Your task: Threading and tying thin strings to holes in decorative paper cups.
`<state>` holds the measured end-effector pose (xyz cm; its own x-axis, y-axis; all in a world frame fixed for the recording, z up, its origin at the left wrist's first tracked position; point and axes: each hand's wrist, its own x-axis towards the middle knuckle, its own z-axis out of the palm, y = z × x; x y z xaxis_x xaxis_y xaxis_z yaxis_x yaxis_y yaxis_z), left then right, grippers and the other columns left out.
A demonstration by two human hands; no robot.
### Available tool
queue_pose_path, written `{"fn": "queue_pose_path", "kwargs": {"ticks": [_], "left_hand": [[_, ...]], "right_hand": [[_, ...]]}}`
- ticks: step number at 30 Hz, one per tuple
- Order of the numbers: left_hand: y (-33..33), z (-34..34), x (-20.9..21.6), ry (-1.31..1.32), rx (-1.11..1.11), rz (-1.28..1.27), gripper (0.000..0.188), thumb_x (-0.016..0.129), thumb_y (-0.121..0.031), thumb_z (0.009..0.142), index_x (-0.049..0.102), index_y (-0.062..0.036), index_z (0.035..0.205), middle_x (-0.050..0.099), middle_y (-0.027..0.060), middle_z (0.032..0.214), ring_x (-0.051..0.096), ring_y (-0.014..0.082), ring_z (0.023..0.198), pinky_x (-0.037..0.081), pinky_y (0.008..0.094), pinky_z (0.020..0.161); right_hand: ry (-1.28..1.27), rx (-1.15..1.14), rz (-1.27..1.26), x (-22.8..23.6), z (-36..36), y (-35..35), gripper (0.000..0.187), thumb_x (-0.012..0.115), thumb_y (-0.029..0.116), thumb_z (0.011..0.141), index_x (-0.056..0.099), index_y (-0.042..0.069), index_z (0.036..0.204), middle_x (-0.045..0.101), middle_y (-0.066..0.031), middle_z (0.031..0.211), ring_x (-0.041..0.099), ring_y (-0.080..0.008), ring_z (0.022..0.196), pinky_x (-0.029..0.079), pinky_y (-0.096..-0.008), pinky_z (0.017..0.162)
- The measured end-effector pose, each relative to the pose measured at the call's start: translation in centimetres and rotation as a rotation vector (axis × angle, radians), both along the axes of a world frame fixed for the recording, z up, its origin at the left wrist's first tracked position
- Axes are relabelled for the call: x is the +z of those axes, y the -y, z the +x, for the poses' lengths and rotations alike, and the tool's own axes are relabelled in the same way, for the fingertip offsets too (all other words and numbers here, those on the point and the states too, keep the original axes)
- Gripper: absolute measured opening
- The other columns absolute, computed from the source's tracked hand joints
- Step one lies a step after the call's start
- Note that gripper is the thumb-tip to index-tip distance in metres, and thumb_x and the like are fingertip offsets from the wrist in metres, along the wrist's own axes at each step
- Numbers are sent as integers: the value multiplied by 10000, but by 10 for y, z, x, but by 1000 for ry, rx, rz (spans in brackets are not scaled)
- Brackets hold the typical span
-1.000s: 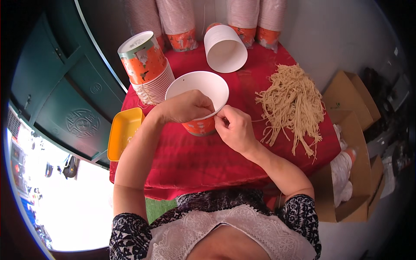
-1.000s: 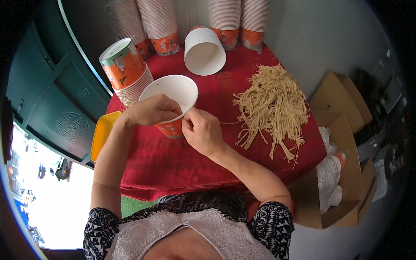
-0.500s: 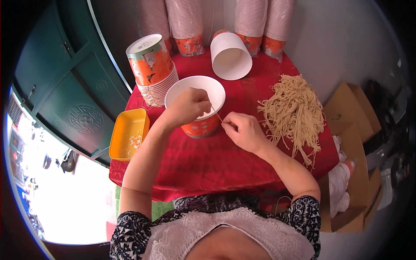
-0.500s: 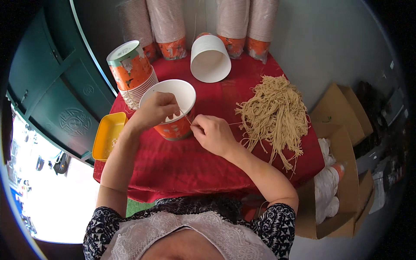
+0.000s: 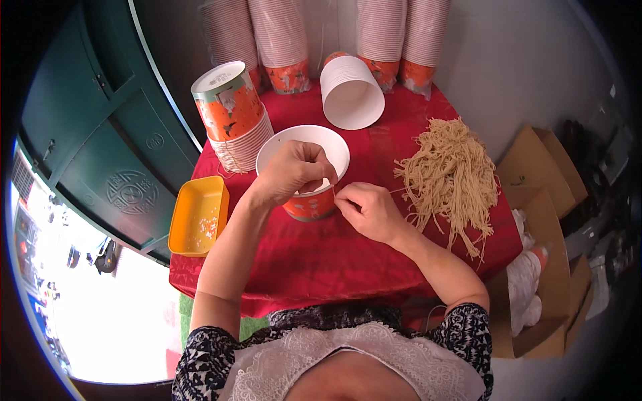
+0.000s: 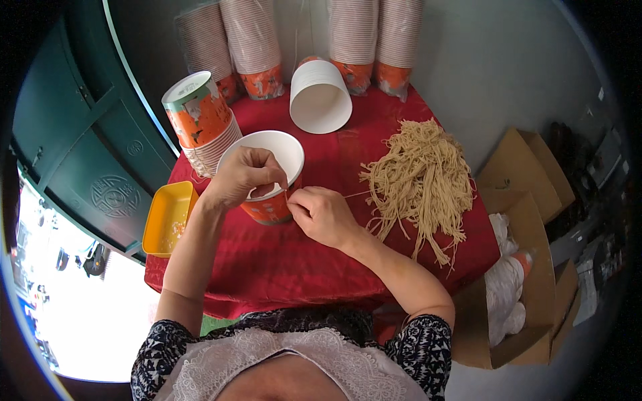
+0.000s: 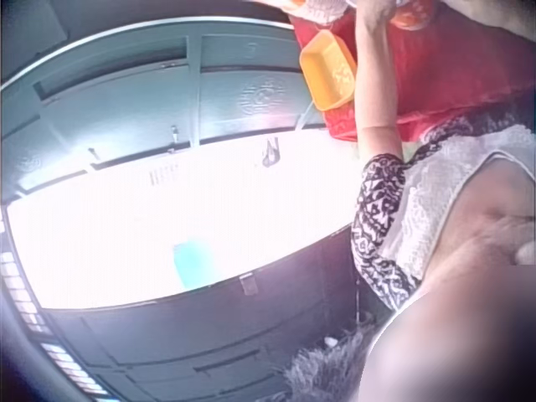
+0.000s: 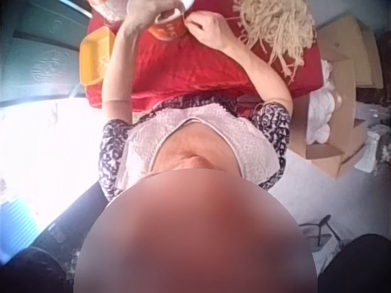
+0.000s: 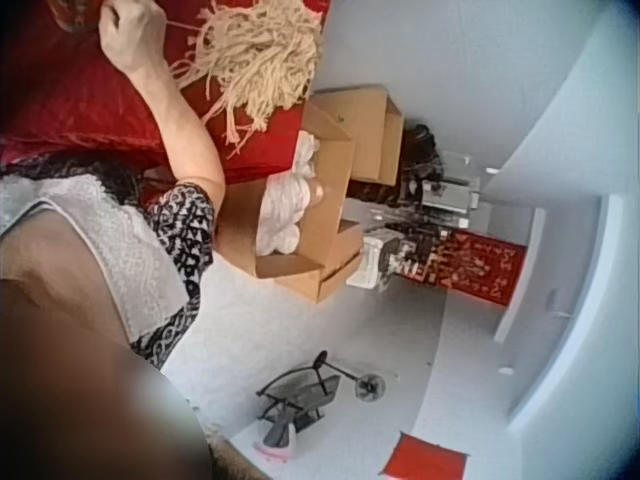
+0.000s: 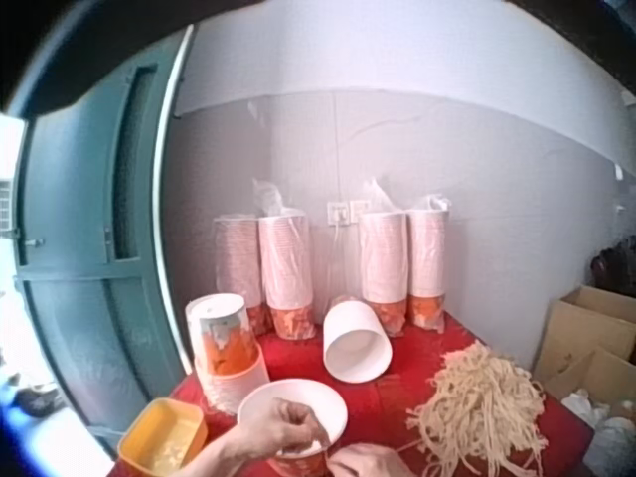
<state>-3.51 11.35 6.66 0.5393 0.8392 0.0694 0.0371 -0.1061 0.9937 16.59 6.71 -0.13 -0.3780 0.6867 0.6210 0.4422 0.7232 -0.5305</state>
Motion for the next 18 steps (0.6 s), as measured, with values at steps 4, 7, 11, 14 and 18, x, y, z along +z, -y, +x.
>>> {"fn": "queue_pose_path", "kwargs": {"ticks": [4,7,11,14,18], "left_hand": [[-1,-1,-2,-19,16,-4,84,662,-15,827,685,38,766,649,54,675,482,69,496,347,225,444],[-1,-1,-2,-29,3,-5,66,679,-16,822,687,44,796,652,54,699,520,80,534,384,232,465],[-5,0,0,-53,-43,-11,62,690,-8,812,687,49,836,658,56,743,559,93,594,425,236,509],[-4,2,2,-63,-40,-16,68,705,-15,811,682,43,838,651,50,738,554,90,594,427,235,517],[-7,3,-2,-57,-72,-8,88,724,-36,816,679,36,841,645,40,732,549,84,598,419,233,515]], "right_hand": [[-256,54,-157,25,7,1,104,613,8,909,630,-17,1009,656,-80,784,639,-150,709,501,-288,631],[-419,248,-380,46,12,-6,162,556,3,954,602,-20,1108,622,-1,863,574,-52,777,466,-208,705],[-502,380,-447,53,20,-17,151,526,-38,915,628,-24,1025,629,-16,955,568,-67,885,444,-198,764],[-450,386,-395,46,21,-23,159,507,-64,883,650,-29,943,628,-32,984,570,-78,900,447,-211,760],[-324,289,-176,45,12,-19,180,507,-71,863,678,-44,911,622,-73,1028,579,-100,901,457,-240,757]]}}
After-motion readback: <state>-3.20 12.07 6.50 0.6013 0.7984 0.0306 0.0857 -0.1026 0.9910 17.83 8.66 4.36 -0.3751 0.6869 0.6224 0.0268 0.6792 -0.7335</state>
